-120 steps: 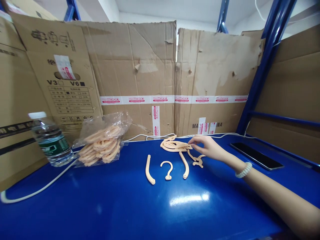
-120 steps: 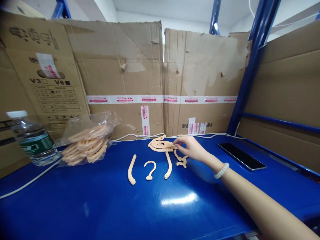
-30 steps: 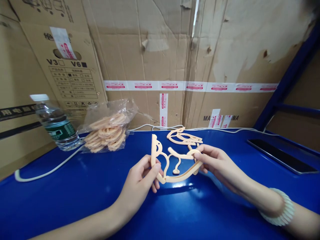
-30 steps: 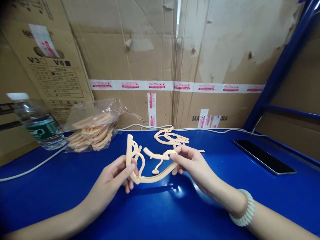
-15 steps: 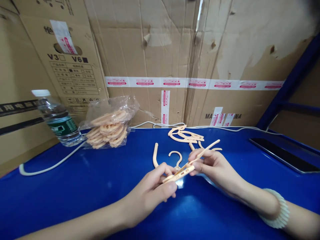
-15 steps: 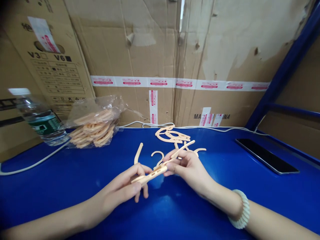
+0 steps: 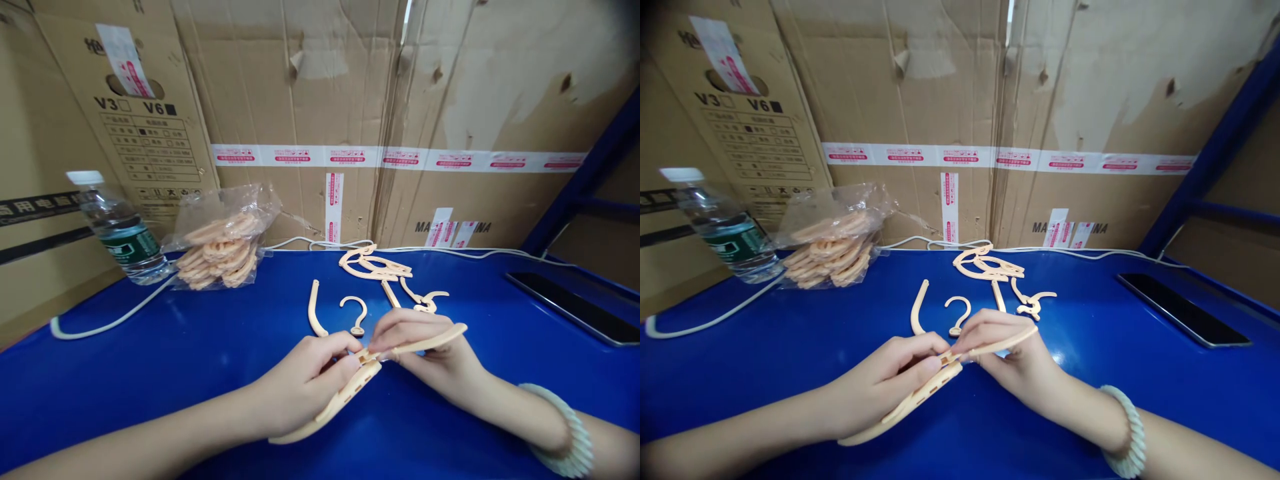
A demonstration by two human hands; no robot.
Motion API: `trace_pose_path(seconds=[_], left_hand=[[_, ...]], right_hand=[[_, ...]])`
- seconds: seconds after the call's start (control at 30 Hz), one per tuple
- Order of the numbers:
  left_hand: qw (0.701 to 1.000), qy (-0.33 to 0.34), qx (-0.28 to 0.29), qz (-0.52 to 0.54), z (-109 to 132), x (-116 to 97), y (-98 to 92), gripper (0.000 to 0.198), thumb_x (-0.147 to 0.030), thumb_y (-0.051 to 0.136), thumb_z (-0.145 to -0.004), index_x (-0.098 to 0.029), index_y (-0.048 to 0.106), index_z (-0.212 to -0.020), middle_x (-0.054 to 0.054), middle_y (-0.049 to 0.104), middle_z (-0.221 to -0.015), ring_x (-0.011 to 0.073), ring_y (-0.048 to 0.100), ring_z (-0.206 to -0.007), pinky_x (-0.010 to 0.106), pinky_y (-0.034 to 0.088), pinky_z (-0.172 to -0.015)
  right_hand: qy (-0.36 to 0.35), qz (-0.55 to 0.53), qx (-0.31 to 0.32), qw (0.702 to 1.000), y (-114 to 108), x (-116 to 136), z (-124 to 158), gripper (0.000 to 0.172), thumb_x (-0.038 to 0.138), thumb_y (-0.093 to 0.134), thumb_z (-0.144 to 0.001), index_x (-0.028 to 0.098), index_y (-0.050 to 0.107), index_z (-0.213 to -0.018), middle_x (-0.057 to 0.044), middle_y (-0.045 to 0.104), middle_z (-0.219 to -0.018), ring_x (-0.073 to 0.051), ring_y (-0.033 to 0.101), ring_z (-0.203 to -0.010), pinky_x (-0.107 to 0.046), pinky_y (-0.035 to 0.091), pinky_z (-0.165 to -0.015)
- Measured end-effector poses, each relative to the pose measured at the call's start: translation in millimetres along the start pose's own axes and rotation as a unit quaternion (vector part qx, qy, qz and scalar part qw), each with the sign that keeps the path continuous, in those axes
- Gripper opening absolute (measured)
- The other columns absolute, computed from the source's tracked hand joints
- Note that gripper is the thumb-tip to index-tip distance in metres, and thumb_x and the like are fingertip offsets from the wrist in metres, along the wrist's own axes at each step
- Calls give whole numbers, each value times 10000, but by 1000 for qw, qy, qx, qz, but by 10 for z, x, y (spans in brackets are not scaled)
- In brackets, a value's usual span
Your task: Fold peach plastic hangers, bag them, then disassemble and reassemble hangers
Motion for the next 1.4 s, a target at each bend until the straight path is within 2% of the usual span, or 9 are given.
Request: trace_pose_path(seconds=[0.33, 0.5, 0.7, 0.77, 0.87, 1.07, 1.17, 1.27, 1.4], left_hand=[[985, 73, -2, -153, -73, -31, 9, 347, -297, 334, -1004, -194, 483, -708, -40, 421, -616, 120, 386, -551, 258, 283, -569], [995, 42, 13, -95, -113, 31, -14, 382, -359, 359, -992, -186, 460, -667, -38, 438, -600, 114, 406, -562, 233, 319, -564], [966, -79, 25, 245, -137, 296, 38, 413, -592, 461, -915, -182, 512, -892, -8, 585, -607, 118, 524, -436, 210, 390, -430], [952, -59, 27, 298, -150, 294, 45, 430, -597, 536, -879, -168, 535, -911, 36, 645, -644, 141, 597, -510, 226, 453, -497], [948, -20, 19, 317, -162, 244, 6, 386, -530, 623, -856, -152, 576, -926, 80, 705, -710, 153, 642, -614, 236, 488, -595], [930, -62, -39, 361, -161, 265, -99, 244, -354, 661, -868, -148, 624, -994, 107, 748, -911, 158, 672, -731, 247, 523, -683], [922, -73, -63, 376, -154, 294, -125, 255, -364, 636, -893, -152, 624, -1032, 111, 746, -957, 177, 684, -780, 288, 538, -750], [918, -80, -66, 382, -147, 318, -122, 258, -368, 630, -898, -154, 625, -1043, 106, 746, -949, 180, 686, -786, 280, 536, -735], [918, -77, -64, 383, -147, 318, -117, 234, -348, 634, -896, -157, 637, -1031, 93, 747, -927, 172, 685, -779, 250, 529, -688]], right_hand=[[-151, 194, 103, 964, 92, 100, 115, 254, 187, 472, -966, 241, 717, -1010, -82, 697, -868, -203, 649, -799, -331, 521, -676], [-167, 183, 139, 959, 21, 310, 86, 224, 173, 557, -911, 299, 739, -951, -54, 717, -826, -215, 660, -796, -337, 529, -663], [69, 252, -84, 962, -890, -42, -161, 227, 302, 525, -906, 230, 740, -887, -93, 678, -900, -224, 639, -823, -367, 523, -713], [198, 233, -29, 952, -1074, -368, -146, 228, 396, 613, -824, 196, 706, -767, -83, 676, -838, -200, 618, -701, -333, 515, -618], [339, 147, 25, 929, -1201, -748, -18, 304, 411, 686, -732, 168, 650, -912, -24, 628, -702, -140, 531, -526, -259, 427, -434], [452, 99, 58, 885, -1098, -1000, 173, 944, 295, 740, -680, 76, 261, -1463, 14, 652, -651, -123, 516, -487, -224, 374, -411], [475, 92, 42, 874, -1035, -1001, 193, 1112, 283, 758, -683, 96, 63, -1530, 16, 664, -663, -134, 539, -508, -224, 407, -421], [467, 123, 52, 874, -1027, -973, 168, 983, 319, 744, -730, 141, 177, -1512, 17, 655, -653, -144, 562, -540, -219, 414, -429], [453, 242, 56, 856, -1122, -953, 135, 489, 398, 578, -879, 160, 457, -1288, -40, 675, -724, -167, 596, -574, -258, 425, -485]])
Point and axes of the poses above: each hand's wrist, its own z-axis away from the middle knuckle, its own y-axis out of the palm, x = y × z, the point moved 6 cm from there along -z, towards the middle knuckle
